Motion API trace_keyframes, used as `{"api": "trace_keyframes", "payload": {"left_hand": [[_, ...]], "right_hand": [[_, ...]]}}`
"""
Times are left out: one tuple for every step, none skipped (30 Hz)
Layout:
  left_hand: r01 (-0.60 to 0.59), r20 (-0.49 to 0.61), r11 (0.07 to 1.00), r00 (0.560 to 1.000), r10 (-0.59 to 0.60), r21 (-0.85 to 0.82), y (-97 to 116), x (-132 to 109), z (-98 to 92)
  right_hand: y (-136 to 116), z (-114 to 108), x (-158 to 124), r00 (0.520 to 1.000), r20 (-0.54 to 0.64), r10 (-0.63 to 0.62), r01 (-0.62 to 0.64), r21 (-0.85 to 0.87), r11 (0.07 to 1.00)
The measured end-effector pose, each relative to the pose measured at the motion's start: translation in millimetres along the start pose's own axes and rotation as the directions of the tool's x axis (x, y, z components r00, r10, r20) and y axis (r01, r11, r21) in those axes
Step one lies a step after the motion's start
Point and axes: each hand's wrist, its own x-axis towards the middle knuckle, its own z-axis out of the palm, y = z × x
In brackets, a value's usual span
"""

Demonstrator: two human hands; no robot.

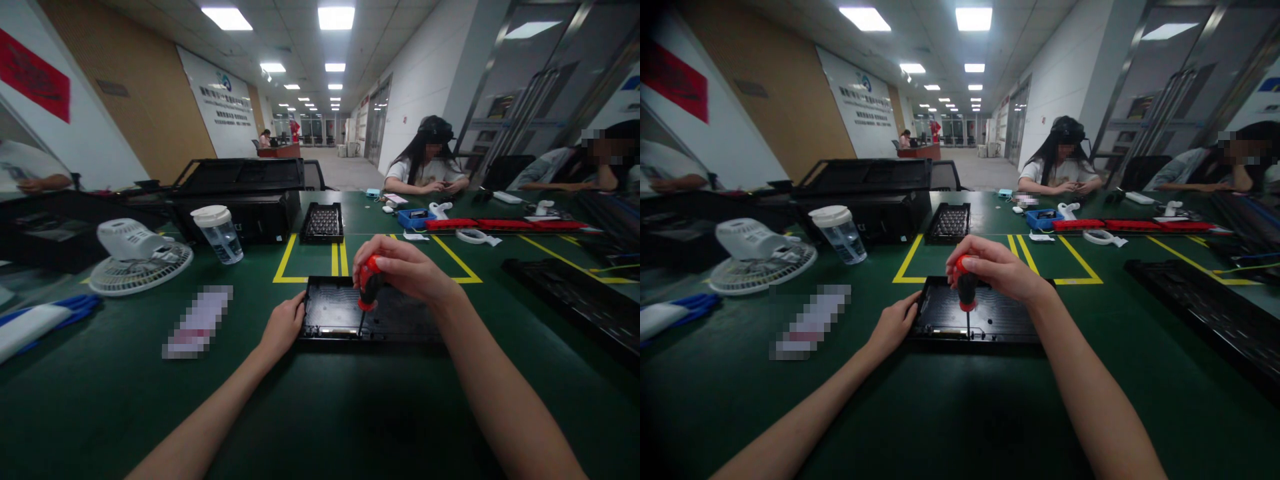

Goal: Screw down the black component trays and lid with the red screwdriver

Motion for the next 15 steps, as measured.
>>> {"api": "trace_keyframes", "payload": {"left_hand": [[0.003,0.003,1.000,1.000,-0.003,-0.001,-0.1,0.2,0.0],[0.007,0.003,1.000,1.000,-0.007,-0.002,-0.2,0.4,0.2],[0.008,0.003,1.000,1.000,-0.008,-0.003,-0.5,0.6,0.5],[0.006,0.002,1.000,1.000,-0.006,-0.005,-0.7,0.9,0.8],[0.004,0.001,1.000,1.000,-0.004,-0.007,-1.0,1.0,1.2],[0.002,-0.001,1.000,1.000,-0.002,-0.008,-1.2,1.1,1.5],[0.002,-0.002,1.000,1.000,-0.002,-0.010,-1.3,1.1,1.7],[0.002,-0.004,1.000,1.000,-0.002,-0.011,-1.3,1.0,1.8],[0.003,-0.005,1.000,1.000,-0.003,-0.012,-1.3,1.0,1.9],[0.005,-0.005,1.000,1.000,-0.005,-0.013,-1.2,0.9,1.8],[0.006,-0.003,1.000,1.000,-0.006,-0.013,-1.0,0.8,1.6],[0.009,-0.001,1.000,1.000,-0.009,-0.012,-0.8,0.8,1.3],[0.010,0.000,1.000,1.000,-0.010,-0.009,-0.4,0.8,0.9],[0.011,-0.001,1.000,1.000,-0.011,-0.006,0.0,0.8,0.5],[0.011,-0.002,1.000,1.000,-0.011,-0.003,0.6,0.8,0.0]], "right_hand": [[-1.0,0.2,-0.3,1.000,0.000,0.001,-0.001,-0.009,1.000],[-1.8,0.5,-0.6,1.000,0.000,0.004,-0.004,-0.019,1.000],[-2.7,0.7,-0.9,1.000,-0.001,0.005,-0.005,-0.028,1.000],[-3.4,0.9,-1.1,1.000,-0.001,0.005,-0.005,-0.037,0.999],[-4.1,1.2,-1.4,1.000,-0.003,0.003,-0.004,-0.045,0.999],[-4.7,1.3,-1.7,1.000,-0.007,0.004,-0.004,-0.053,0.999],[-5.3,1.5,-2.0,1.000,-0.013,0.007,-0.008,-0.061,0.998],[-5.9,1.6,-2.3,1.000,-0.018,0.009,-0.010,-0.070,0.998],[-6.4,1.7,-2.5,1.000,-0.022,0.011,-0.012,-0.079,0.997],[-6.8,1.7,-2.8,1.000,-0.028,0.012,-0.015,-0.090,0.996],[-7.3,1.8,-3.0,0.999,-0.037,0.011,-0.014,-0.100,0.995],[-7.7,1.8,-3.1,0.999,-0.045,0.007,-0.012,-0.110,0.994],[-8.0,1.8,-3.2,0.999,-0.050,0.003,-0.009,-0.119,0.993],[-8.4,1.8,-3.2,0.999,-0.055,0.002,-0.009,-0.128,0.992],[-8.7,1.8,-3.3,0.998,-0.057,0.001,-0.009,-0.135,0.991]]}}
